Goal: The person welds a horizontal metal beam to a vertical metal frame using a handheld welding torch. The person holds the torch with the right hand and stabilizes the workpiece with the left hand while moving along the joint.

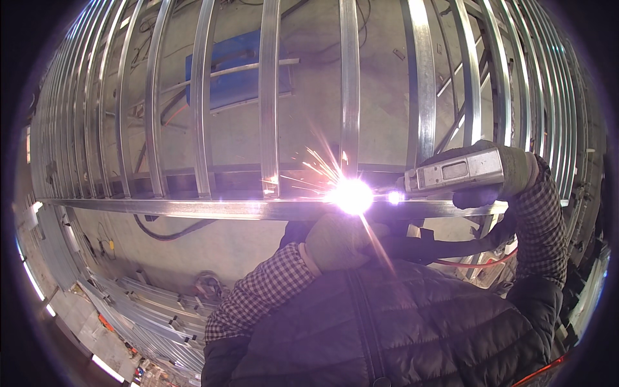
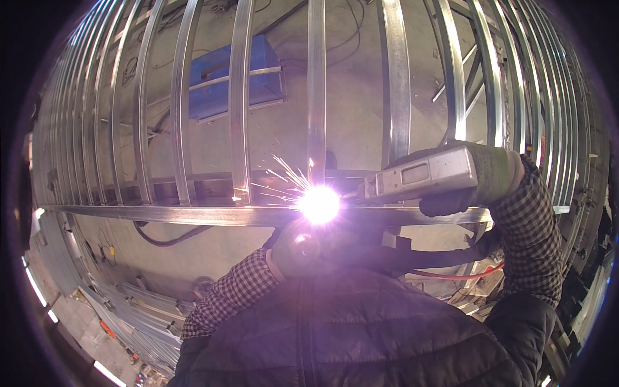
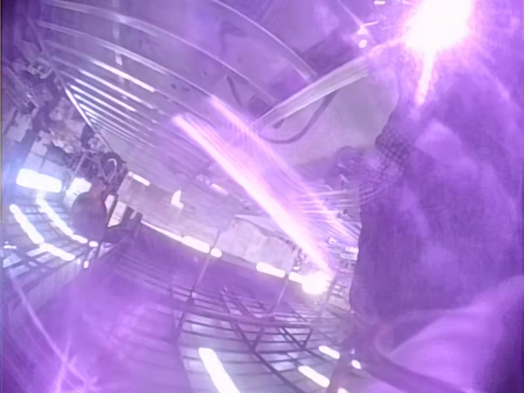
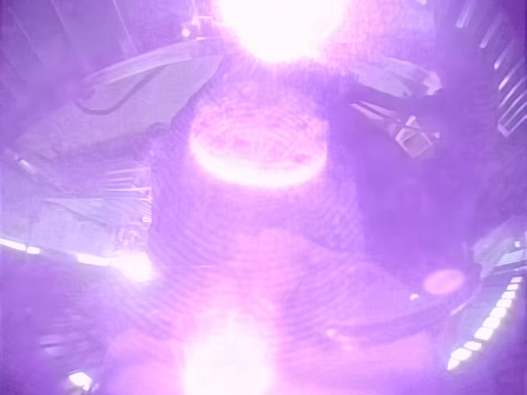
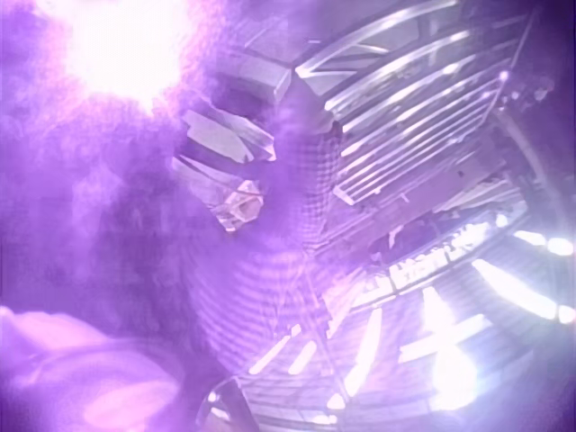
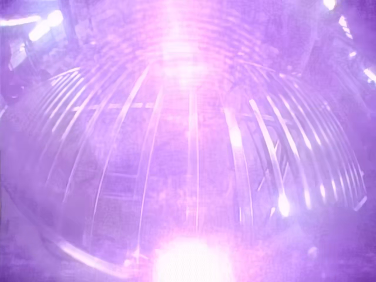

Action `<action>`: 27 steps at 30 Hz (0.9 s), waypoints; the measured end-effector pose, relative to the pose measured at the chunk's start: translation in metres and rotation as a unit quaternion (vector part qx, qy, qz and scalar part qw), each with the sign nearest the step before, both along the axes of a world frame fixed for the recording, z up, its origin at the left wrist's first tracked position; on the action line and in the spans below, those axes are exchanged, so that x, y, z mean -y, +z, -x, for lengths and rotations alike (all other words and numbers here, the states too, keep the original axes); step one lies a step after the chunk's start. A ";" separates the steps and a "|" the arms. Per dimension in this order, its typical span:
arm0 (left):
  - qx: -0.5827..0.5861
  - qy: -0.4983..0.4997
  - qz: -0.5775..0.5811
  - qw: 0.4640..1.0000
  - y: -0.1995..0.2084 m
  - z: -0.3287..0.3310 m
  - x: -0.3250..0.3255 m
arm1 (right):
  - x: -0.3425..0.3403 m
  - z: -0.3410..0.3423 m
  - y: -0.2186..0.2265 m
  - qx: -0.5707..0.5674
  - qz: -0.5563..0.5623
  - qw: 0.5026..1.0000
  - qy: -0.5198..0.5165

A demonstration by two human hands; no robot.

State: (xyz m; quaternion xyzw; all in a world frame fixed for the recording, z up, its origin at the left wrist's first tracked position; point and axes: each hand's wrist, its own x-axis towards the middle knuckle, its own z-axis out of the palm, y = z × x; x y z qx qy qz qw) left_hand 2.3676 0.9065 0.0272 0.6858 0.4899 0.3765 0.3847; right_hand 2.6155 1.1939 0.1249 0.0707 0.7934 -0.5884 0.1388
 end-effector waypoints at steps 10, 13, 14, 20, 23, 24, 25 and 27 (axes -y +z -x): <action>0.035 -0.017 0.059 0.997 -0.004 -0.001 0.002 | -0.004 -0.002 0.008 0.033 0.015 0.999 0.016; 0.030 -0.022 0.062 0.997 -0.001 0.000 0.001 | -0.004 -0.005 0.005 0.054 0.037 0.998 0.002; 0.027 -0.023 0.063 0.997 0.000 0.000 0.000 | -0.004 -0.007 0.005 0.057 0.051 0.997 -0.010; 0.000 -0.035 0.071 0.997 0.006 0.002 -0.002 | -0.004 -0.015 -0.003 -0.008 -0.025 0.999 0.020; -0.029 -0.051 0.078 0.995 0.012 0.007 -0.004 | -0.002 -0.017 -0.004 -0.023 -0.075 0.996 0.036; -0.040 -0.058 0.081 0.994 0.014 0.008 -0.005 | -0.001 -0.016 -0.005 -0.037 -0.039 0.998 0.020; -0.049 -0.063 0.083 0.993 0.016 0.009 -0.007 | 0.000 -0.015 -0.004 -0.051 -0.002 0.999 0.003; -0.071 -0.074 0.095 0.990 0.020 0.009 -0.011 | 0.002 -0.013 0.001 -0.065 -0.010 0.998 -0.012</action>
